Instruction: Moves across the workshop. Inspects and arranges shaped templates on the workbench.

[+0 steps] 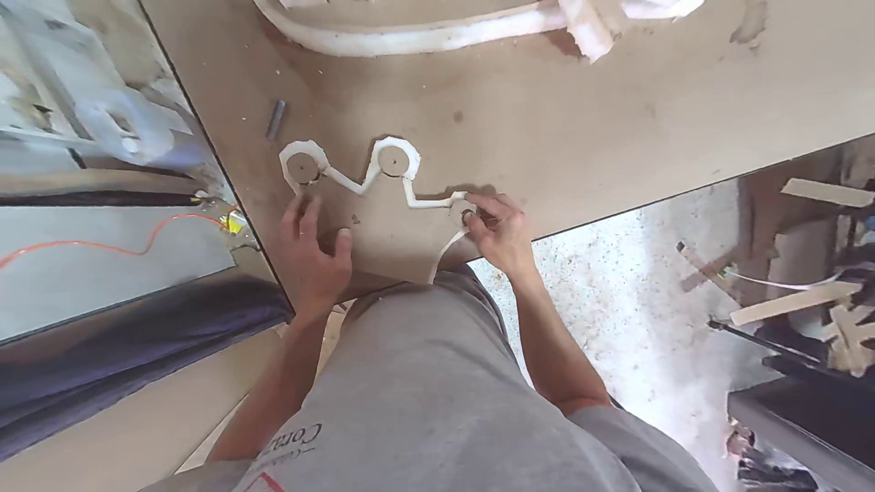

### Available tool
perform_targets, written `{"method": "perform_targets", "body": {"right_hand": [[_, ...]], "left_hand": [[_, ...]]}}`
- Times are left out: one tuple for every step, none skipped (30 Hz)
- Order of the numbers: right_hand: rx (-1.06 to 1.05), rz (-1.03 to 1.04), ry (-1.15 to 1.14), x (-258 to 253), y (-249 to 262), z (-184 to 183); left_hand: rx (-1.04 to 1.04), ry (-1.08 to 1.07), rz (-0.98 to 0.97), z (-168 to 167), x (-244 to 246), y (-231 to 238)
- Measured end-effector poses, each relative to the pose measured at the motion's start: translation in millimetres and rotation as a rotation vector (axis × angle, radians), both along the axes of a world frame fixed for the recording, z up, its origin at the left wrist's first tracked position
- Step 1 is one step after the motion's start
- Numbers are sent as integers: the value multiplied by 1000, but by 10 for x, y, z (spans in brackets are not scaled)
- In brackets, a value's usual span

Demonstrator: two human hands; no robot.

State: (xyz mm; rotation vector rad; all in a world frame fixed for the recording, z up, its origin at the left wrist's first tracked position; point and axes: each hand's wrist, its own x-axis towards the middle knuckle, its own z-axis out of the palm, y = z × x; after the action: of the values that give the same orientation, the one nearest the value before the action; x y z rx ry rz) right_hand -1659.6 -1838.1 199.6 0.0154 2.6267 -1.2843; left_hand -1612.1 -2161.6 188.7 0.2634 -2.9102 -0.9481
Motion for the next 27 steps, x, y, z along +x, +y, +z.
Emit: {"method": "perform_targets", "body": {"right_hand": [[-2, 0, 5, 3, -3, -5], [-14, 6, 6, 6, 0, -11], [-34, 24, -4, 5, 13, -10], [-63, 55, -29, 12, 39, -1], [-90, 94, -52, 26, 71, 10], [-107, 130, -59, 49, 98, 14], [-106, 150, -44, 82, 111, 5], [-87, 153, -15, 120, 110, -12], [-60, 138, 20, 161, 101, -37], [-37, 124, 55, 190, 95, -68], [-30, 117, 90, 204, 97, -100], [-29, 118, 114, 205, 106, -125], [-33, 121, 124, 205, 115, -139], [-44, 120, 115, 206, 118, -141], [-56, 112, 101, 201, 115, -137], [-66, 98, 84, 195, 111, -135], [-72, 80, 66, 199, 108, -139], [-79, 63, 57, 205, 107, -150], [-89, 54, 63, 210, 107, -163], [-94, 54, 74, 217, 111, -176], [-94, 57, 87, 223, 116, -187], [-96, 59, 101, 223, 120, -196], [-97, 59, 112, 222, 121, -202], [-98, 59, 122, 223, 118, -206], [-99, 59, 134, 225, 112, -206], [-99, 58, 142, 233, 104, -209], [-98, 56, 144, 244, 96, -213]], "left_hand": [[-3, -3, -3, -6, 14, 3], [-9, 0, -9, -13, 29, 5], [-18, 5, -14, -20, 37, 2], [-22, 8, -18, -22, 44, -4], [-18, 9, -18, -19, 48, -9], [-9, 3, -13, -3, 56, -4], [2, -8, -1, 19, 76, 17], [14, -17, 13, 39, 111, 56], [18, -25, 28, 49, 164, 105], [8, -33, 38, 49, 220, 150], [-14, -47, 44, 63, 262, 186], [-60, -82, 45, 110, 278, 220], [-128, -126, 34, 191, 277, 270], [-199, -150, -7, 287, 260, 341], [-253, -132, -81, 355, 225, 429], [-282, -80, -184, 382, 172, 533], [-292, -31, -307, 374, 100, 651], [-291, -6, -438, 339, 16, 777], [-301, -1, -559, 294, -64, 910], [-330, -25, -659, 256, -123, 1041], [-354, -62, -736, 233, -159, 1156], [-348, -100, -805, 227, -178, 1238], [-288, -131, -864, 245, -186, 1275], [-162, -148, -907, 300, -190, 1264], [19, -143, -922, 383, -197, 1221], [163, -129, -916, 486, -194, 1158], [264, -79, -881, 577, -169, 1089]]}}
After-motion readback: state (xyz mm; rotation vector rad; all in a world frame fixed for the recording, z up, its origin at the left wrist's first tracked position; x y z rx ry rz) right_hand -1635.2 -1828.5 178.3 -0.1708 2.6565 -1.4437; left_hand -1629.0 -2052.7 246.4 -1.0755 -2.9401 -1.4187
